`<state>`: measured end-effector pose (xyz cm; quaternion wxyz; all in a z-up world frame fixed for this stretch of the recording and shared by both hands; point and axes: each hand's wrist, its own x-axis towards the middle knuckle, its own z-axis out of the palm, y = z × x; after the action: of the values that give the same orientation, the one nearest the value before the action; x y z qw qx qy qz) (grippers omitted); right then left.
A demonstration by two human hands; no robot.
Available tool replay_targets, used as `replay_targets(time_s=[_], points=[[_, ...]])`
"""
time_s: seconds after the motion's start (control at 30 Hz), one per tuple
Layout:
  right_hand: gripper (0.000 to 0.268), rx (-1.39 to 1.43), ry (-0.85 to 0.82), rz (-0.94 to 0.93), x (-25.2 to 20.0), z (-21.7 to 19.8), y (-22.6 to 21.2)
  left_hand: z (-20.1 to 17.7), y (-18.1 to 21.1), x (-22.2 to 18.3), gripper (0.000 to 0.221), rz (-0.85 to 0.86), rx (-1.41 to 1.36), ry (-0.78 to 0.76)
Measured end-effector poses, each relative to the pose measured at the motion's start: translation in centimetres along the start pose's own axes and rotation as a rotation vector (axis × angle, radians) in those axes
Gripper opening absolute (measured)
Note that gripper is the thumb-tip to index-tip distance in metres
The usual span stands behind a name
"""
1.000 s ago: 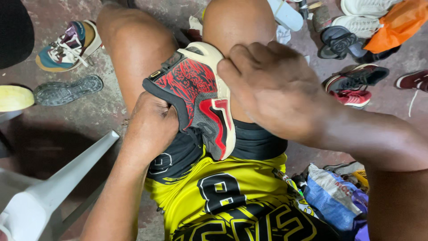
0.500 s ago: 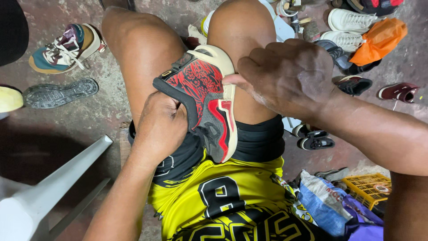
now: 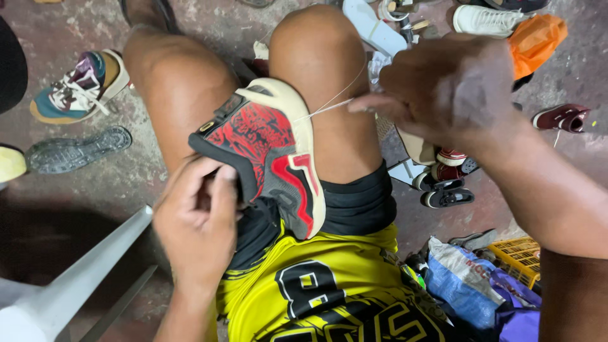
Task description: The person is stitching the sole of a red and black sneaker by hand using a thread and a stitching awl, pulling the thread tight after each stitch.
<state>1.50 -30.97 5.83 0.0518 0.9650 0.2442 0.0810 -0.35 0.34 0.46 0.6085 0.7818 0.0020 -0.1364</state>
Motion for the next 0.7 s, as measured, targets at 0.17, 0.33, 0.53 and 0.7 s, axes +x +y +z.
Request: replay_targets(time_s=[0.17,0.33,0.53,0.7], points=[[0.052,0.136,0.022,0.015,-0.9,1.6,-1.2,-0.8,2.3,-0.7,0.015,0.408,0.477,0.177],[0.051,0.239,0.017,0.033,-1.2,1.5,-1.6,1.5,6.9,0.7,0.027,0.565,0.629,-0.013],[0.038,0.557,-0.181,0.052,-0.9,1.1,-2.1,1.4,7.3,2.3,0.024,0.528,0.516,0.027],[0.015,1.128,-0.530,-0.213,-1.8,1.5,-2.5,-1.5,3.2,0.8,0.017,0.087,0.363,0.214]])
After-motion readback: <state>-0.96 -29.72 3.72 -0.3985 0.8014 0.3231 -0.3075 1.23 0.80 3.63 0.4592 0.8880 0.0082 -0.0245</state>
